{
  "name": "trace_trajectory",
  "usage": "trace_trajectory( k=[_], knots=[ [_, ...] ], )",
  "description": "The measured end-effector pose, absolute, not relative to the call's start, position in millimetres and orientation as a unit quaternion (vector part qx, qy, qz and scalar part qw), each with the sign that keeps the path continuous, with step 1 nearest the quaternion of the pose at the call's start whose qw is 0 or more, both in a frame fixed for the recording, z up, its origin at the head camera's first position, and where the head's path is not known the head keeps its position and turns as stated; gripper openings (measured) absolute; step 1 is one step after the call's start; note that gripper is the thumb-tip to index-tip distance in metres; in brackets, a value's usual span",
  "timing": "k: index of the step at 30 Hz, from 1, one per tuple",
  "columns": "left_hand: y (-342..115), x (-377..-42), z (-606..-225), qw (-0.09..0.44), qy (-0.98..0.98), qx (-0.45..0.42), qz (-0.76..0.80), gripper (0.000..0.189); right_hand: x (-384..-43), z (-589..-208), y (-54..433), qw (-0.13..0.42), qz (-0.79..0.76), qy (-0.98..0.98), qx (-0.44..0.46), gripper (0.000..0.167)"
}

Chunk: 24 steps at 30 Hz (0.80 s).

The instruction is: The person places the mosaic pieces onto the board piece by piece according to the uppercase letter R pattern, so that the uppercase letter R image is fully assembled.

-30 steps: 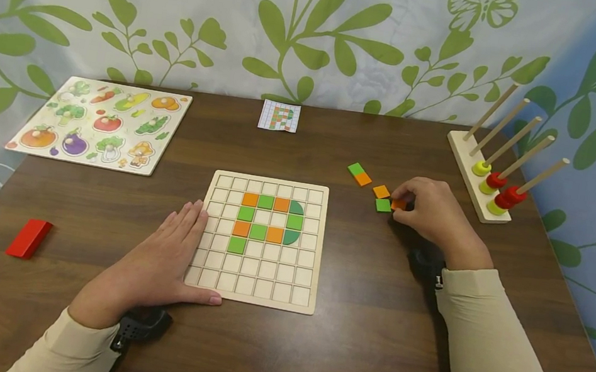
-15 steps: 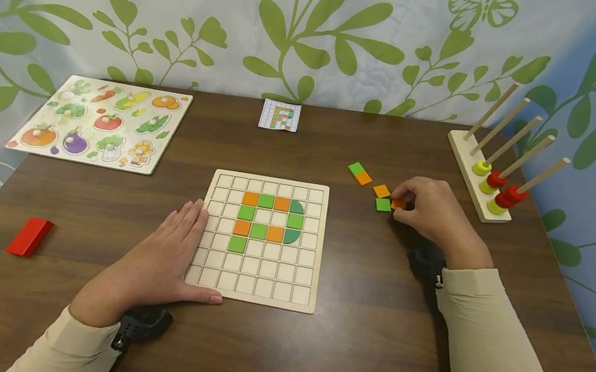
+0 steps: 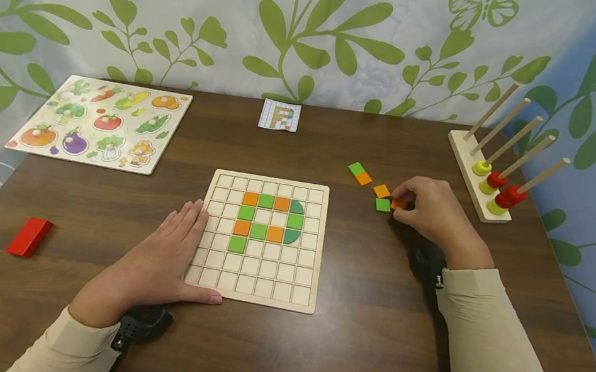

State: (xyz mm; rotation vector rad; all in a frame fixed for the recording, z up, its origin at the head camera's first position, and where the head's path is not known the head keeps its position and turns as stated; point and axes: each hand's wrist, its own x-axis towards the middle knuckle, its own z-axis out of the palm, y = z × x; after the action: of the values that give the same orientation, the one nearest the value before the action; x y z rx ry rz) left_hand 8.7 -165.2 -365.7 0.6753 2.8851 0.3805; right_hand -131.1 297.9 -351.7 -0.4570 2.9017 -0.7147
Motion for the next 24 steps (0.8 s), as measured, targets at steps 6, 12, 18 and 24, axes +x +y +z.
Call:
trace_trajectory(
  k=[6,12,18,24],
  knots=[
    [-165.2,9.0,-365.2,0.077,0.964,0.224,0.124,0.146,-130.6,-350.0,297.0,0.054,-0.236,0.958,-0.153,0.027],
    [-165.2,8.9,-365.7,0.079,0.963,0.224,0.125,0.146,-129.2,-347.2,295.8,0.057,-0.237,0.957,-0.155,0.027],
    [-165.0,8.9,-365.4,0.077,0.963,0.224,0.125,0.145,-125.0,-341.5,287.9,0.044,-0.237,0.953,-0.183,0.027],
    [-164.6,8.8,-364.9,0.077,0.964,0.225,0.123,0.145,-119.8,-339.1,272.6,0.026,-0.23,0.948,-0.22,0.026]
  ],
)
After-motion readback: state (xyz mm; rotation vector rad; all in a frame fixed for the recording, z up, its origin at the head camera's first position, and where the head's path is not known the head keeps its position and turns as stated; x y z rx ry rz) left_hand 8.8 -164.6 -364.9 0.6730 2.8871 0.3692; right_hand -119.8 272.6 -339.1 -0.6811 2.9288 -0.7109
